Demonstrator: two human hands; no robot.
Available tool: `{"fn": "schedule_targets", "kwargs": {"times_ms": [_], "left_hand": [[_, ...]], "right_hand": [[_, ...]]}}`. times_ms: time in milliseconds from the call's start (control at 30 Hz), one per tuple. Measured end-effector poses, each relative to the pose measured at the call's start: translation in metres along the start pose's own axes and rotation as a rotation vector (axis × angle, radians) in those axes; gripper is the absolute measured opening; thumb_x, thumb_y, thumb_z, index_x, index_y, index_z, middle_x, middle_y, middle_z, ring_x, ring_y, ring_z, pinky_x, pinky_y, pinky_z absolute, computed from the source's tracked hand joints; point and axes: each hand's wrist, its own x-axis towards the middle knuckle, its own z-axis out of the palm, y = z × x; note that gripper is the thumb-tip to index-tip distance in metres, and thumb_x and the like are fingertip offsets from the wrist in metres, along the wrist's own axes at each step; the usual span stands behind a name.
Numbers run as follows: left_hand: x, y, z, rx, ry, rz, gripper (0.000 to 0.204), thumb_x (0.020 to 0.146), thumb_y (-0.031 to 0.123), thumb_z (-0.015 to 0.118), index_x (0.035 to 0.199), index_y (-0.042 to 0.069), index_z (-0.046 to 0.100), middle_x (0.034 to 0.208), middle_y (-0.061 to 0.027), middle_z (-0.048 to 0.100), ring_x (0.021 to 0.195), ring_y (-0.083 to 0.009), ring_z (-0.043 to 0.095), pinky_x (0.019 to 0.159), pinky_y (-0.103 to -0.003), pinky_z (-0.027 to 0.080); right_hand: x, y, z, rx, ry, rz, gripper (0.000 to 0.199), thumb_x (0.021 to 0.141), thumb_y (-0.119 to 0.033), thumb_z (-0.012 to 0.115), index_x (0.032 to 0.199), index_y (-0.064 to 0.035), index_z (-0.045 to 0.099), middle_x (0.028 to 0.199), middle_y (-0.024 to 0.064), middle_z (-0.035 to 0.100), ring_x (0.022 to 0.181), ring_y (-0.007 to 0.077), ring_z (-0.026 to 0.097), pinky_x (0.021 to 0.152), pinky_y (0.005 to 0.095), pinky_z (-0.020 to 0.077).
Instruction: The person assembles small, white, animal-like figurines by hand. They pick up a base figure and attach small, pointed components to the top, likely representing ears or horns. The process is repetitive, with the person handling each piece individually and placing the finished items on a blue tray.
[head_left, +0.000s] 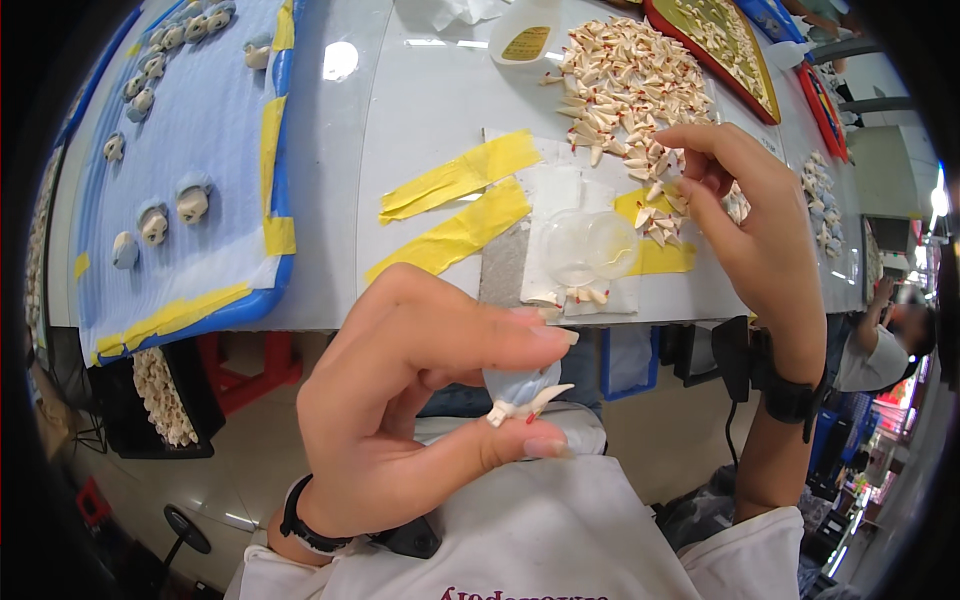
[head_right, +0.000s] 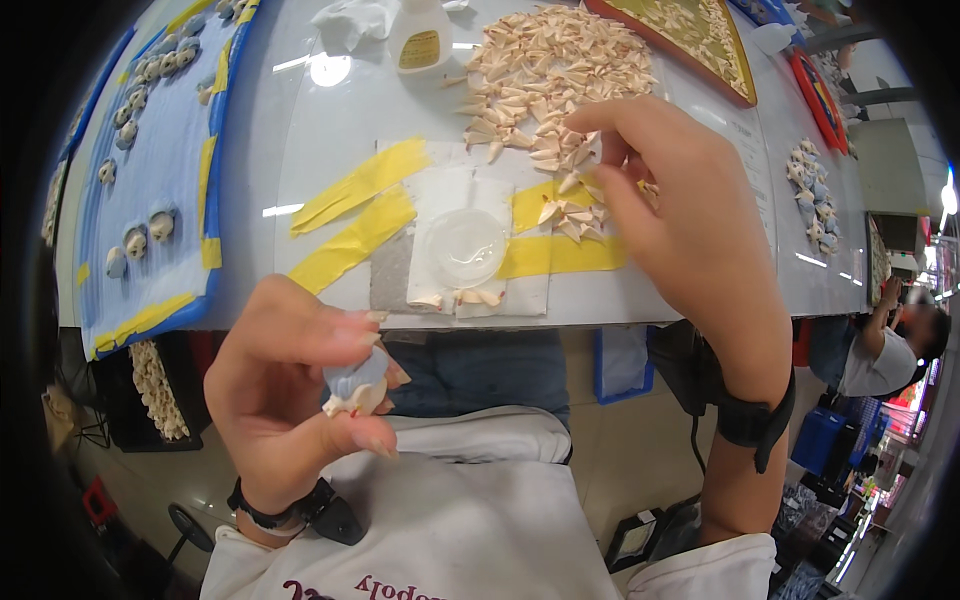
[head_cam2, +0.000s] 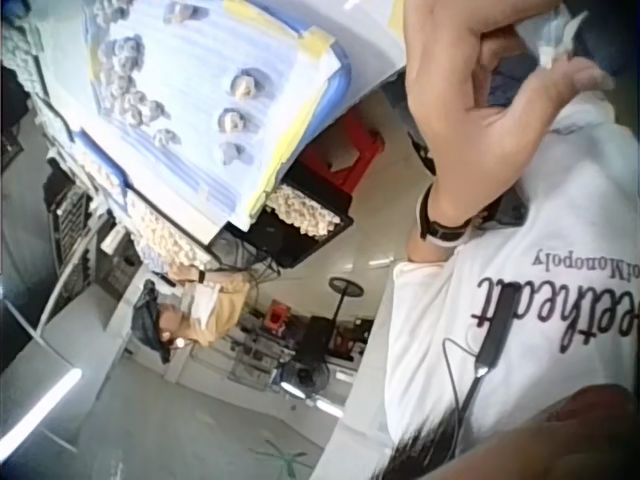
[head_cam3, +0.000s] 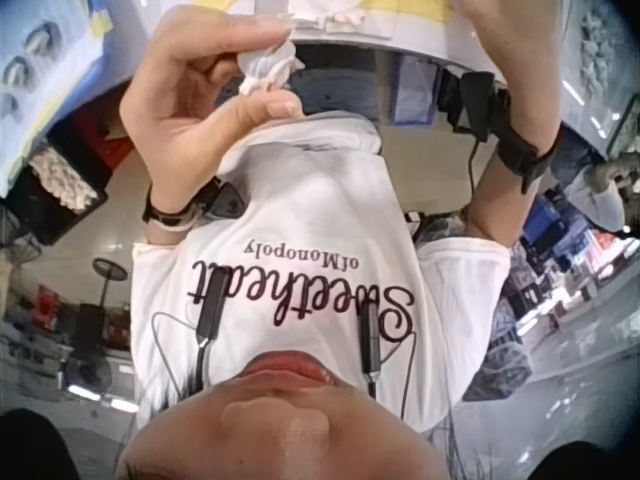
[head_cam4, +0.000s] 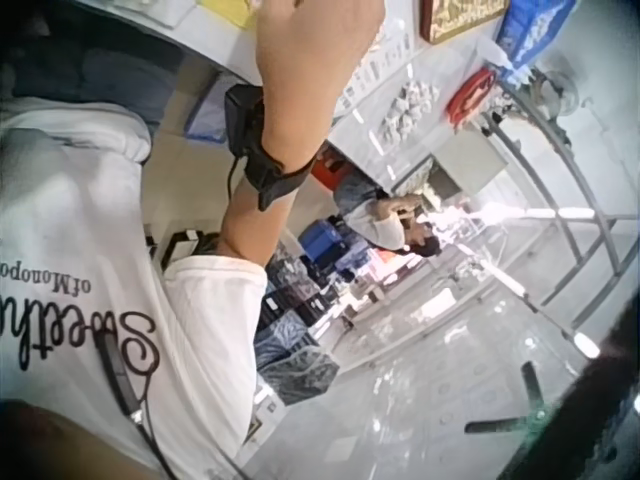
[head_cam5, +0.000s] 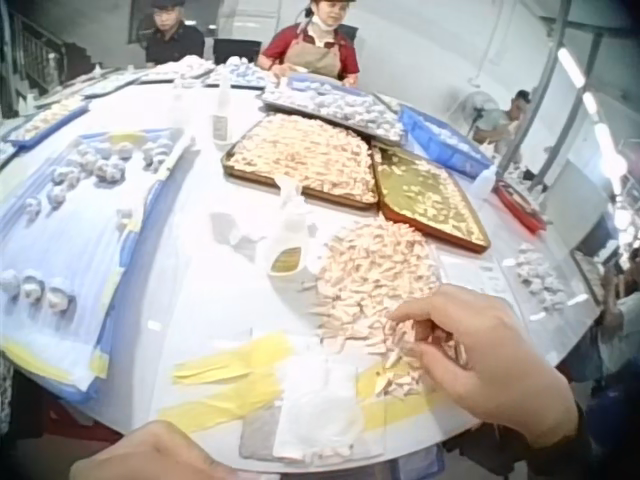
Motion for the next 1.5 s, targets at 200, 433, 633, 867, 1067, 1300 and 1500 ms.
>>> {"fn": "schedule_targets", "kwargs": {"times_ms": [200,433,633,867,1067,1300,1500], "left_hand": [[0.000,-0.001,0.011,-0.318,0.111,-0.126,0.051,0.059,0.017,0.080,0.097,-0.002,0.053,0.090,-0.0122,0.051,0.068,-0.0194,0.060,0.053,-0.022,0.049],[0.002,0.006,0.019,-0.510,0.203,-0.268,0.056,0.060,0.030,0.078,0.096,0.000,0.049,0.092,-0.0144,0.052,0.067,-0.0191,0.059,0.051,-0.022,0.049],[0.000,0.005,0.018,-0.509,0.250,-0.306,0.056,0.060,0.032,0.078,0.095,0.000,0.048,0.091,-0.0147,0.054,0.070,-0.0190,0.059,0.055,-0.023,0.050],[0.001,0.002,0.016,-0.565,0.196,-0.294,0.056,0.058,0.029,0.080,0.094,0.001,0.048,0.090,-0.0160,0.054,0.071,-0.0199,0.060,0.057,-0.024,0.050],[0.000,0.002,0.016,-0.610,0.187,-0.290,0.053,0.059,0.027,0.080,0.093,0.000,0.048,0.090,-0.0166,0.053,0.070,-0.0205,0.059,0.056,-0.025,0.050],[-0.002,0.000,0.014,-0.617,0.163,-0.264,0.053,0.060,0.026,0.080,0.093,0.000,0.048,0.091,-0.0165,0.053,0.070,-0.0207,0.059,0.055,-0.025,0.049],[0.000,-0.008,0.007,-0.586,0.047,-0.142,0.051,0.057,0.014,0.081,0.093,0.000,0.047,0.093,-0.0164,0.050,0.074,-0.0233,0.060,0.061,-0.027,0.052]], "right_hand": [[-0.002,0.003,0.001,0.045,-0.059,0.007,0.011,0.070,0.005,0.056,0.080,0.0019,0.054,0.074,0.0069,0.054,0.065,0.0142,0.051,0.061,0.0243,0.0402],[0.002,0.005,0.000,-0.056,-0.037,-0.042,0.008,0.071,0.002,0.056,0.079,0.0011,0.053,0.071,0.0116,0.052,0.066,0.0248,0.055,0.059,0.0293,0.0419],[-0.004,-0.004,-0.011,0.054,0.139,0.074,0.008,0.078,0.003,0.050,0.085,0.0018,0.054,0.081,0.0081,0.056,0.073,0.0153,0.054,0.067,0.0236,0.0416],[-0.031,-0.012,-0.038,0.408,0.063,0.171,0.011,0.081,0.002,0.050,0.090,0.0029,0.057,0.091,0.0096,0.053,0.078,0.0141,0.049,0.070,0.0238,0.0389],[-0.044,-0.007,-0.036,0.366,0.218,0.159,0.012,0.074,-0.002,0.062,0.085,0.0034,0.059,0.085,0.0080,0.056,0.076,0.0135,0.052,0.069,0.0223,0.0395],[-0.047,-0.008,-0.028,0.694,0.241,0.180,0.018,0.070,-0.004,0.068,0.081,0.0009,0.055,0.078,0.0097,0.056,0.067,0.0139,0.053,0.063,0.0231,0.0417],[-0.041,-0.021,-0.019,0.798,0.294,0.226,0.021,0.072,-0.008,0.068,0.081,-0.0001,0.051,0.075,0.0101,0.057,0.066,0.0146,0.053,0.061,0.0241,0.0427]]}}
